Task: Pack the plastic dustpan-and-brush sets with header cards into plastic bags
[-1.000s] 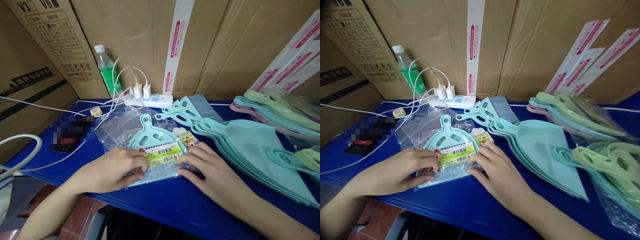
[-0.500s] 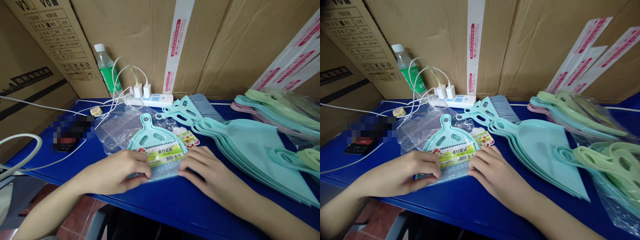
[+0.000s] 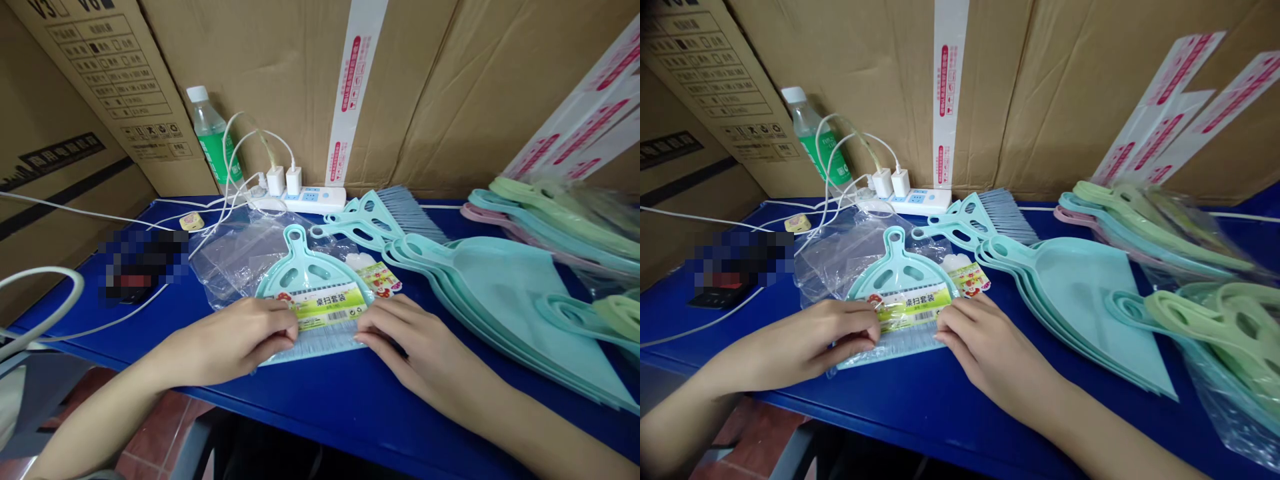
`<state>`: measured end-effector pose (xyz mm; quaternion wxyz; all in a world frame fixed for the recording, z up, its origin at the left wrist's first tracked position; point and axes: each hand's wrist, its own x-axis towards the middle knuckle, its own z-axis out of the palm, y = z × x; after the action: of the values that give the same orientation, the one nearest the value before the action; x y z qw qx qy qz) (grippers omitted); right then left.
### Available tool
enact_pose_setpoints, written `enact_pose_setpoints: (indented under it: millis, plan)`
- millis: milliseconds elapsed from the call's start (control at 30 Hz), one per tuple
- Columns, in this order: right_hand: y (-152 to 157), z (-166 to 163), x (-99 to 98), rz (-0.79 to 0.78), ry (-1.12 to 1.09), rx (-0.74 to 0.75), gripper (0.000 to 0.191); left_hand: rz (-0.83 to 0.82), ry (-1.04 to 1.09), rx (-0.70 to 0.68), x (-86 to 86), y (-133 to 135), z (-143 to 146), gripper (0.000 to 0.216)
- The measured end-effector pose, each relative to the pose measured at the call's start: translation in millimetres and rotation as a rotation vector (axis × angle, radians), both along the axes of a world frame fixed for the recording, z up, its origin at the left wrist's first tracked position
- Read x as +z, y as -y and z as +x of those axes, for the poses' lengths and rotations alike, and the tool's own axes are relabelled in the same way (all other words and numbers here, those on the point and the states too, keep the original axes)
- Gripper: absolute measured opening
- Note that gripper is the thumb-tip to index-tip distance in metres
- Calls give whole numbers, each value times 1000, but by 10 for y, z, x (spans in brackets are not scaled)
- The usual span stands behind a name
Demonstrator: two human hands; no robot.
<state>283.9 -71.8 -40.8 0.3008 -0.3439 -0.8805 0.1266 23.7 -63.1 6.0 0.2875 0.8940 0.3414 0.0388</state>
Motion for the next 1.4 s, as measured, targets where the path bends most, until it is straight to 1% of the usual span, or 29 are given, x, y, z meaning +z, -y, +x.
enact_pose_setpoints:
  millis: [67, 267, 500, 733, 833, 967, 1133, 1233, 1400]
  plan:
    - [4, -1, -6, -4, -11, -13, 22, 16, -15, 10, 10, 3, -14, 14]
    - [4, -3, -22, 9, -41, -13, 20, 53, -51, -35, 74, 15, -74, 14]
    - [4, 6, -28, -30, -62, -40, 18, 64, -77, 76, 34, 12, -117, 16]
    - [17, -34, -5, -72, -125, -69, 18, 162, -29, 173, 16, 23, -61, 10]
    - [29, -56, -4, -92, -145, -106, 18, 166, -36, 211, -11, 20, -38, 10]
    - [37, -69, -23, -51, -157, -142, 20, 151, -56, 246, -45, 9, -25, 13]
    - [9, -41, -32, 76, -142, -177, 25, 198, -36, 227, -76, -21, -51, 19]
    - [-13, -16, -37, 94, -120, -181, 27, 214, -30, 190, -81, -30, -80, 24]
    - [-27, 11, -33, 85, -93, -158, 29, 172, -47, 112, -48, -6, -98, 32]
